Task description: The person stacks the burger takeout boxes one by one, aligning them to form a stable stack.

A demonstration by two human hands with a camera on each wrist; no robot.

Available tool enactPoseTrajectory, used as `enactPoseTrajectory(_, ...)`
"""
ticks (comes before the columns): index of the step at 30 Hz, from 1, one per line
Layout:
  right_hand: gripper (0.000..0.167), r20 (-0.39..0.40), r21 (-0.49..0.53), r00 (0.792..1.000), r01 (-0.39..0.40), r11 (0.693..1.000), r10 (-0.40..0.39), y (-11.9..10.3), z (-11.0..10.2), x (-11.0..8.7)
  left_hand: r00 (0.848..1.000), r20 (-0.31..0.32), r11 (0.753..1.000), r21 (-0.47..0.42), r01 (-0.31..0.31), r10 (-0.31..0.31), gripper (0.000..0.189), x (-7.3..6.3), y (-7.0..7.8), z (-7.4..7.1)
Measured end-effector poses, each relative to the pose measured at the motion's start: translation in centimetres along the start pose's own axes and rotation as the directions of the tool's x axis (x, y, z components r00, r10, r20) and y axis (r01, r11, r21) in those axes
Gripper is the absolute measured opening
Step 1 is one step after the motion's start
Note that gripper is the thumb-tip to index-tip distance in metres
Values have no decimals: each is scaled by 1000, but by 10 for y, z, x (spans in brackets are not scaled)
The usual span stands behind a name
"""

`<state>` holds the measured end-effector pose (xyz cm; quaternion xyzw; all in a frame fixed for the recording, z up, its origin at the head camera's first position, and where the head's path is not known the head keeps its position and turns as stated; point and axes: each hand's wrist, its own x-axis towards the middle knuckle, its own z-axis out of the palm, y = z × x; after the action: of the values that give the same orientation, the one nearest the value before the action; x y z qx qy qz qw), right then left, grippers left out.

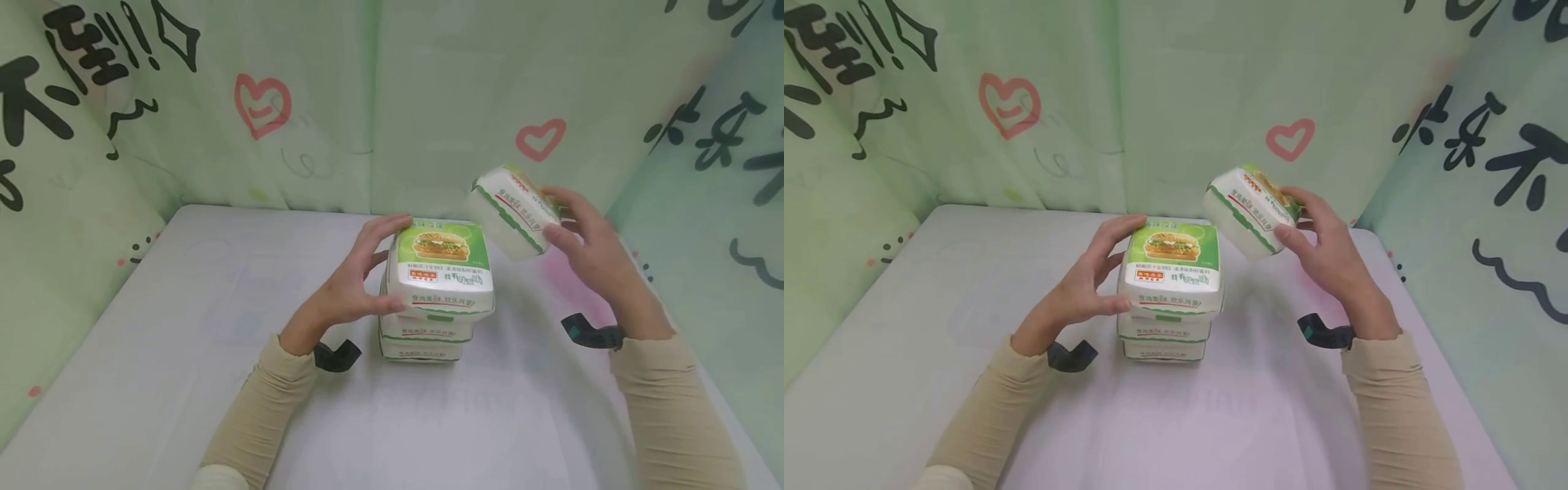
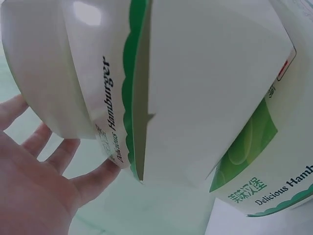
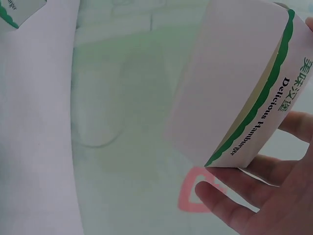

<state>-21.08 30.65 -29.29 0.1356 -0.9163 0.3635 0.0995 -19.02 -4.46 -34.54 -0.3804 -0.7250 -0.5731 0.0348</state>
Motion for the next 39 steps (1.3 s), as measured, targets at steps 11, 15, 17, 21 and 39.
enactPoseTrajectory(11, 58, -72, 83, 980, 190, 978, -184, -27, -8, -1, 1000, 5, 1000, 18, 2, -2, 106, -1, 1, 0)
enactPoseTrajectory(15, 59, -72, 89, 970, 238, 967, -232, -34, -10, -2, 1000, -5, 1000, 30, 0, 1, 106, 0, 1, -1)
enactPoseTrajectory(17, 60, -68, 94, 960, 276, 957, -270, -38, -10, -3, 1000, -7, 1000, 29, -1, 1, 106, 0, 0, -1)
enactPoseTrajectory(21, 64, -46, 93, 934, 356, 930, -353, -48, -9, -3, 1000, 6, 1000, 18, 7, -7, 106, -1, 0, -2)
enactPoseTrajectory(39, 65, 51, 65, 851, 520, 852, -523, -75, -6, -4, 1000, 13, 1000, 21, 22, -22, 117, -1, -1, -1)
